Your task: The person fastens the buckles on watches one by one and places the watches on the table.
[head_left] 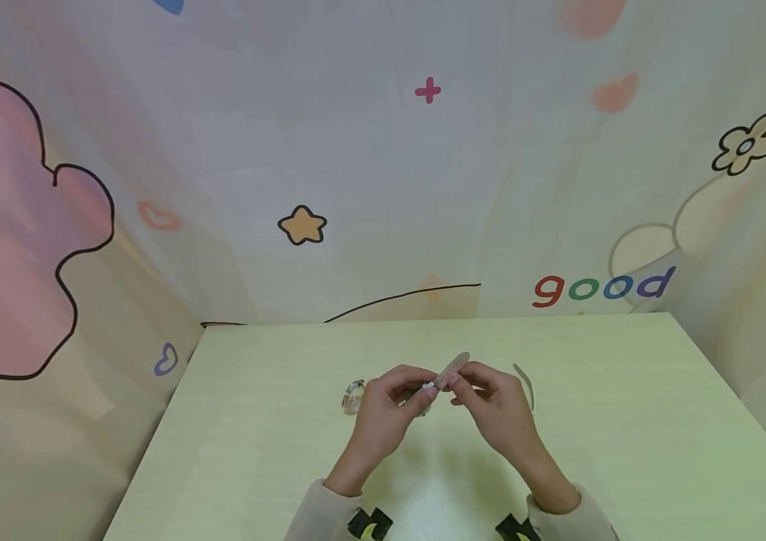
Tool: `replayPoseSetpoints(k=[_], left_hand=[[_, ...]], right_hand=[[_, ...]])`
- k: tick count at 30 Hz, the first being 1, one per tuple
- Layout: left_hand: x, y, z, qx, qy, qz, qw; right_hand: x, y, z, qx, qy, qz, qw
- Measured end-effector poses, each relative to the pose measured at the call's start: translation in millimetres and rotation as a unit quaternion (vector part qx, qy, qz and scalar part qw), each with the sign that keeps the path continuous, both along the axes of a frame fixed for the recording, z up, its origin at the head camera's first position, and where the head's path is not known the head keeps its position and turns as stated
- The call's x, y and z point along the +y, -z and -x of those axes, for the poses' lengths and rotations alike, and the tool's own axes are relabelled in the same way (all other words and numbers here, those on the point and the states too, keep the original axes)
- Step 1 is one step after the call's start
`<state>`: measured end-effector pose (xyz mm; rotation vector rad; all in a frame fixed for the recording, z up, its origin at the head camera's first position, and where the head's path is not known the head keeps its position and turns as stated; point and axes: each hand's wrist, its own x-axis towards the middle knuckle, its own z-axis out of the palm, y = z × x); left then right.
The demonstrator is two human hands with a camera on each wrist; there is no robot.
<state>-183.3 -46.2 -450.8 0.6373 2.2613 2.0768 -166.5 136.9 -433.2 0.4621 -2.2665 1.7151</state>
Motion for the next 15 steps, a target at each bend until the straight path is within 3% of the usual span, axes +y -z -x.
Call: replayPoseSetpoints(k=[7,15], left_hand=[[0.8,-0.2,-1.8,-0.029,0.004,-0.017,0.9994],[2.5,0.4,-3.2,-0.044,-0.024,-0.016,0.9986]], right_hand=[[-2.1,0.5,-1.4,-0.015,0.009,0.029,0.9994],[-3.4,2.3,-1.8,-0.025,0.010,0.047,0.9985]])
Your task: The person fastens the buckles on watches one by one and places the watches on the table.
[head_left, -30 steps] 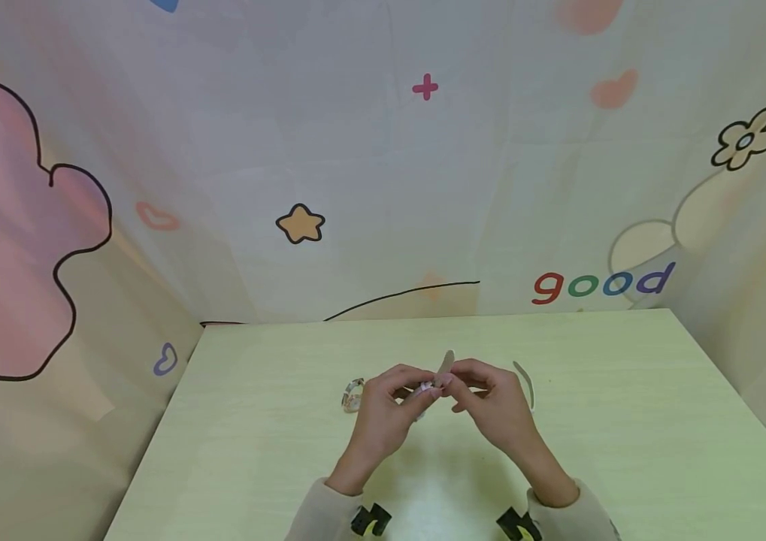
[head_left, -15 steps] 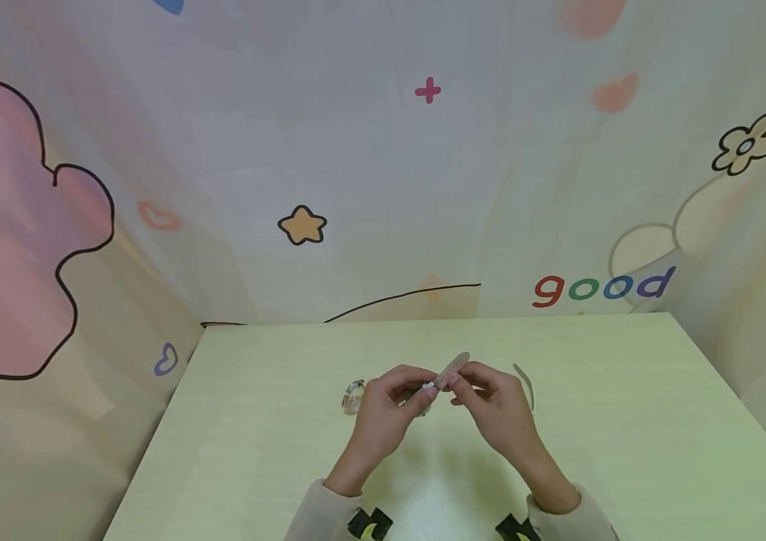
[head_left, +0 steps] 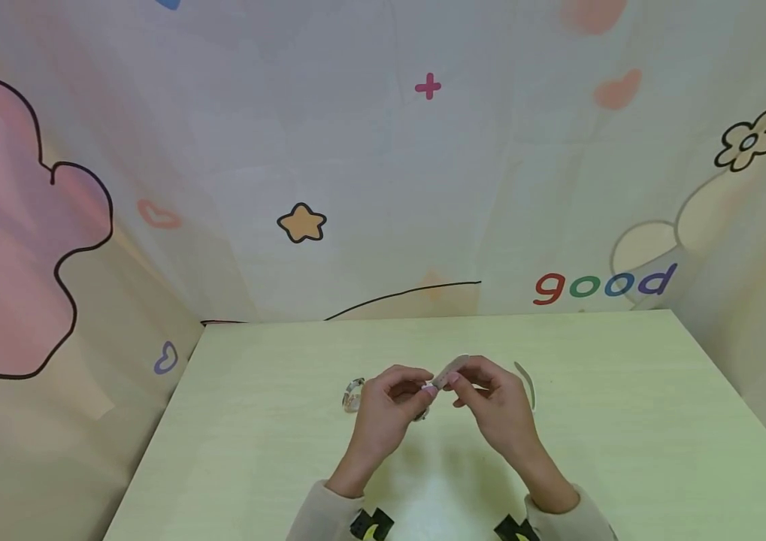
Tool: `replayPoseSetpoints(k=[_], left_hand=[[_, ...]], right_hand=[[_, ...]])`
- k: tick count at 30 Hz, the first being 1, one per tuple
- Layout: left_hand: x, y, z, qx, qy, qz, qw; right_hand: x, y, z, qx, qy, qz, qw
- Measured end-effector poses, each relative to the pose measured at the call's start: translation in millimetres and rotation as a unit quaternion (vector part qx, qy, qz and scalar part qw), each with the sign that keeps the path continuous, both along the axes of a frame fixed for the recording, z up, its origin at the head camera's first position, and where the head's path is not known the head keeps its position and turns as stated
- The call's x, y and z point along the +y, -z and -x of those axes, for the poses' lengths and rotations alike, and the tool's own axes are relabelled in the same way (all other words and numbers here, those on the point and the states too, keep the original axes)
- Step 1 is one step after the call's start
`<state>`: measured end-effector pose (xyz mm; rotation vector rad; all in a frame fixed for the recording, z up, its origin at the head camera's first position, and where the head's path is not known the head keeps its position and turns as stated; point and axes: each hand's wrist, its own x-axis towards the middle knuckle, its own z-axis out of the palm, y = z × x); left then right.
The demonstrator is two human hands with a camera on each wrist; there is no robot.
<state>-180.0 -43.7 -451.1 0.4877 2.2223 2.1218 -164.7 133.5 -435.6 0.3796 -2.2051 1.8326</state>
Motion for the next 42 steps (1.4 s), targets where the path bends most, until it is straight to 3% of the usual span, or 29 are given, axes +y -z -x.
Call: replayPoseSetpoints(k=[10,42], left_hand=[[-1.9,0.1,-0.6,-0.022,-0.021,0.017,0.9994],[1.6,2.8,0.9,-0.040,-0.003,-0.035,0.9986]], right_hand=[[-1.2,1.4,-2.4,0.030,-0.001,-0.006,0.9995],[-0.6,5.8,-4.2,0.056,0.008,-0.045,0.9974]])
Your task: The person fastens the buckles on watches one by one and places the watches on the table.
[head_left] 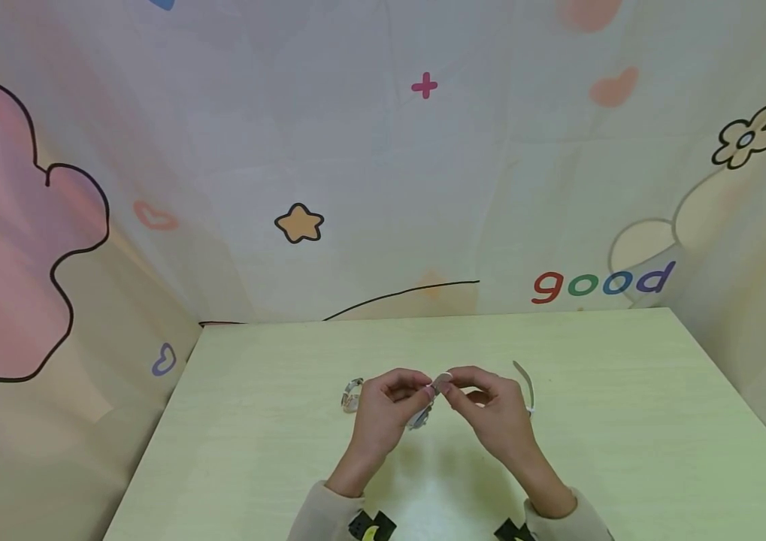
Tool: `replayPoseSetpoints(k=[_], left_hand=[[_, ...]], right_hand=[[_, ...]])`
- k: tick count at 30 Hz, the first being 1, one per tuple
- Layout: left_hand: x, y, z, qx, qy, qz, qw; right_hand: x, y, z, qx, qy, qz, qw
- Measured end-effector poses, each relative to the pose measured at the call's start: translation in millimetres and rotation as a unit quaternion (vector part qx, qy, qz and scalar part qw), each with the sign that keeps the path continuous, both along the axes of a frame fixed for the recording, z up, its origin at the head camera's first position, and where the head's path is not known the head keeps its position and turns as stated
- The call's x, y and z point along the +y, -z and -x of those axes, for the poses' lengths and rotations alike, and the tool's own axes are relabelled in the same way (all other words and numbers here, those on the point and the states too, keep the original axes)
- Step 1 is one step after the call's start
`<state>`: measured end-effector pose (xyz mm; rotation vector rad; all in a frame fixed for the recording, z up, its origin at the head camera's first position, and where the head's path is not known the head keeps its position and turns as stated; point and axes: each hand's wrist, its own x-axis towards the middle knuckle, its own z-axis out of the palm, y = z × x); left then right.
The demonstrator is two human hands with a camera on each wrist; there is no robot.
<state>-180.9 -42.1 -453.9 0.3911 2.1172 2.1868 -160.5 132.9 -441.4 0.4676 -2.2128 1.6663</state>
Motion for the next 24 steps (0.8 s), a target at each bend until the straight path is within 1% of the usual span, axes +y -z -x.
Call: replayPoseSetpoints(k=[7,11,17,20,24], left_hand=[[-0.2,-1.7,-0.5,0.000,0.004,-0.006,1.0000],[-0.7,-2.0,-0.8,-0.001,0.002,-0.006,1.0000],[-1.6,-2.8,-1.4,-0.012,-0.005,-0.017,0.9998],[-1.4,-3.5,-1.4,-0.010,-0.007,-0.016,0.9998],[-2.0,-3.0,-1.5,-0.010,0.001,-0.025,0.9996]], right_hand=[[-0.4,1.9,0.1,0.012,0.013,-0.033,0.9993],[0.6,3.0,0.2,0.026,0.000,-0.038,0.9989],[1.5,4.2,0.4,0.044,-0.014,-0.038,0.9982],[0.3,4.6,-0.1,0.050,-0.024,-0.038,0.9978],[-1.4,5.0,-0.9,0.056,-0.031,-0.033,0.9974]])
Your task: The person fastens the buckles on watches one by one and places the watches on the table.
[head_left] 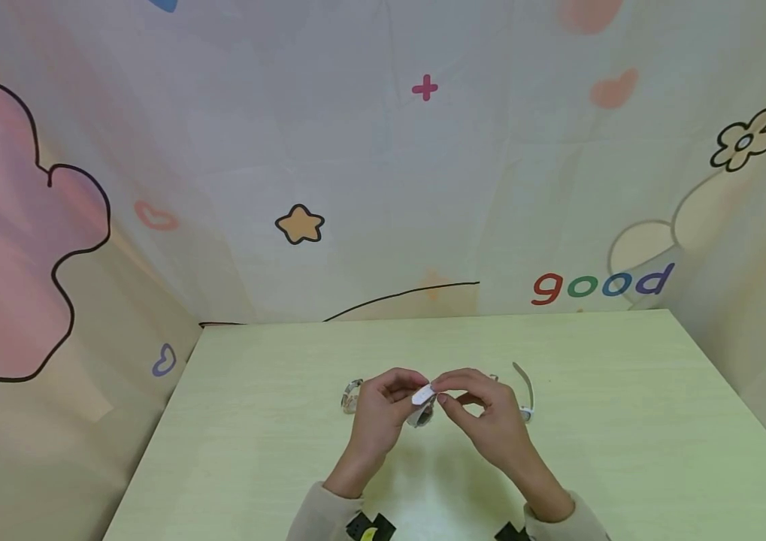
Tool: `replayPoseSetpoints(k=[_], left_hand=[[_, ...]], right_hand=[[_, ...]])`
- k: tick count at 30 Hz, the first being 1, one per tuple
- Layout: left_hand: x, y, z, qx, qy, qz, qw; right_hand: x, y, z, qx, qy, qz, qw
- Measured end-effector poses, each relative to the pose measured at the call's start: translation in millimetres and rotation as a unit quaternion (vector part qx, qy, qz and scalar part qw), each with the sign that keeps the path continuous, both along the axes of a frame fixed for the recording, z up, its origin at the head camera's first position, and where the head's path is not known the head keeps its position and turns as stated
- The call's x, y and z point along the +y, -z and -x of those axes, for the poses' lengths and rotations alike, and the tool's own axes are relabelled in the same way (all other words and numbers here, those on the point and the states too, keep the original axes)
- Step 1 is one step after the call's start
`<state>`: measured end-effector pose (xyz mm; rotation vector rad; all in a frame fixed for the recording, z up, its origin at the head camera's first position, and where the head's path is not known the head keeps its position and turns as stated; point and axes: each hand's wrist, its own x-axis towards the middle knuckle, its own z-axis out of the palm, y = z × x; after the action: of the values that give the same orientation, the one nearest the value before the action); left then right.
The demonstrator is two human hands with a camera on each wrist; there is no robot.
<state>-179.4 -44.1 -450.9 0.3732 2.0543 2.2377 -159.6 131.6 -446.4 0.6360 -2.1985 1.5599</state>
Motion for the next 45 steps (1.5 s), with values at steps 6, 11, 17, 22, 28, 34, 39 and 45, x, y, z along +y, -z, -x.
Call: replayPoseSetpoints(k=[6,11,17,22,28,34,39,45], left_hand=[[-1.7,1.1,0.1,-0.009,0.020,-0.029,0.9993],[-3.1,1.0,0.2,-0.020,0.026,-0.040,0.9987],[-4.7,1.1,0.9,-0.022,0.036,-0.035,0.9985],[-5.2,-0.8,-0.3,-0.009,0.041,-0.023,0.9988],[-7.2,-0.9,-2.3,0.019,0.050,0.006,0.9986],[-9.4,6.0,-2.7,0.068,0.058,0.059,0.9943],[-8.0,10.4,-1.5,0.067,0.046,0.083,0.9933],[-7.2,9.1,-2.5,0.080,0.041,0.071,0.9934]], right_hand=[[-1,0.8,1.6,-0.016,-0.007,0.019,0.9997],[2,2.8,3.6,-0.054,-0.032,0.026,0.9977],[3,5.2,4.3,-0.051,-0.047,0.008,0.9976],[3,6.1,4.4,-0.023,-0.043,0.015,0.9987],[4,6.0,3.9,-0.032,-0.030,0.048,0.9979],[5,5.2,3.8,-0.025,-0.024,0.076,0.9965],[4,3.1,2.4,-0.021,-0.021,0.094,0.9951],[3,3.1,1.4,-0.012,-0.022,0.094,0.9953]])
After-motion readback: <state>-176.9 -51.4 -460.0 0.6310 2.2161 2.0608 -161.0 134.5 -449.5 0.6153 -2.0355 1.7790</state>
